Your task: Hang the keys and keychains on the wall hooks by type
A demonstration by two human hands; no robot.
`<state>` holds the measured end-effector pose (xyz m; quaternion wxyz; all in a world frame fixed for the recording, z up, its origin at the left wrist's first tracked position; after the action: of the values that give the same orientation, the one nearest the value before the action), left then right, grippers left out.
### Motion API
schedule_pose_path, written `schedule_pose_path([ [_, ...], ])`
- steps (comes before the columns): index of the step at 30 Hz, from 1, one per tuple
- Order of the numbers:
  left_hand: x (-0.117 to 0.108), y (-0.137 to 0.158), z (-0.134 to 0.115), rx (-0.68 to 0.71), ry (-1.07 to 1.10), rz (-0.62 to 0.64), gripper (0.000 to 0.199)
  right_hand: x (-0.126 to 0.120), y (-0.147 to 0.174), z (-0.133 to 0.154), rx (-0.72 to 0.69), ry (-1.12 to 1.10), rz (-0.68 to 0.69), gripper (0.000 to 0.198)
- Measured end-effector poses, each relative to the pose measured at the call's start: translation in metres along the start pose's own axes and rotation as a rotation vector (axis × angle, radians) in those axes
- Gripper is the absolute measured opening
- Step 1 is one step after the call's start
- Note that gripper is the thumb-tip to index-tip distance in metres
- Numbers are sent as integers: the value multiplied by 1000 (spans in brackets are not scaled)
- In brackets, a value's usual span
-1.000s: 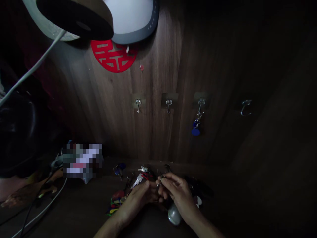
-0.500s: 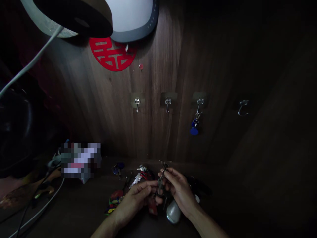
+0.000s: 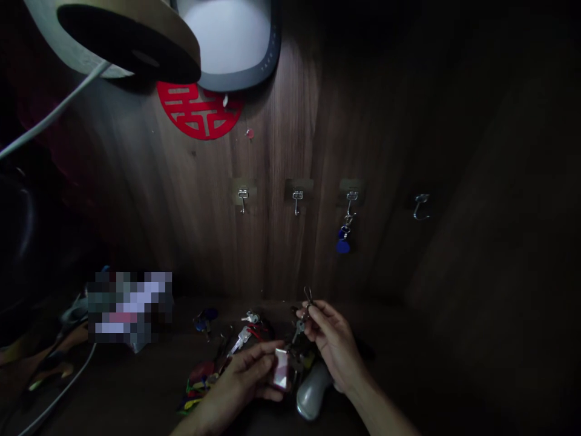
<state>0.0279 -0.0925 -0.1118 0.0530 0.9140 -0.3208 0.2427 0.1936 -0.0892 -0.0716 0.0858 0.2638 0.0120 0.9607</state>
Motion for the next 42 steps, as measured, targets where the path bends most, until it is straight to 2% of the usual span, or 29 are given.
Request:
schedule_pose_path([
  [7,-7,-4,7,-11,-35,-75,41,-16,-7,45,-167,-28,-91,21],
  [12,-10,-6,13,-14,-21,-44,37,-23,-12,91,-321,-13,-191,23],
  [17,-9,-7,16,-27,-22,-2,40,-19,-17,134,-468,31,-271,24],
  [22,-11,-11,21,-55,-35,37,43,-7,-27,159,-527,109,-268,25],
  [26,-17,-14,27,-70,-33,73,45,-5,-39,163,-522,171,-281,27],
  [32,-19,-15,33,-67,-30,96,44,-16,-52,154,-485,192,-323,29],
  [42,-13,-12,28,-81,-57,104,43,-34,-44,128,-405,128,-311,34],
])
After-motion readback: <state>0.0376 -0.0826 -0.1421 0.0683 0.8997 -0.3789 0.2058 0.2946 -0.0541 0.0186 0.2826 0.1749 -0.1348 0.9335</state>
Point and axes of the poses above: each hand's wrist, its own y-axis away from the middle knuckle, its own x-axis out of the palm, z = x × y, the point moved 5 cm from there along -y, towards the middle knuckle, and after that the axes turned 12 degrees about x, right-handed, at the moved point
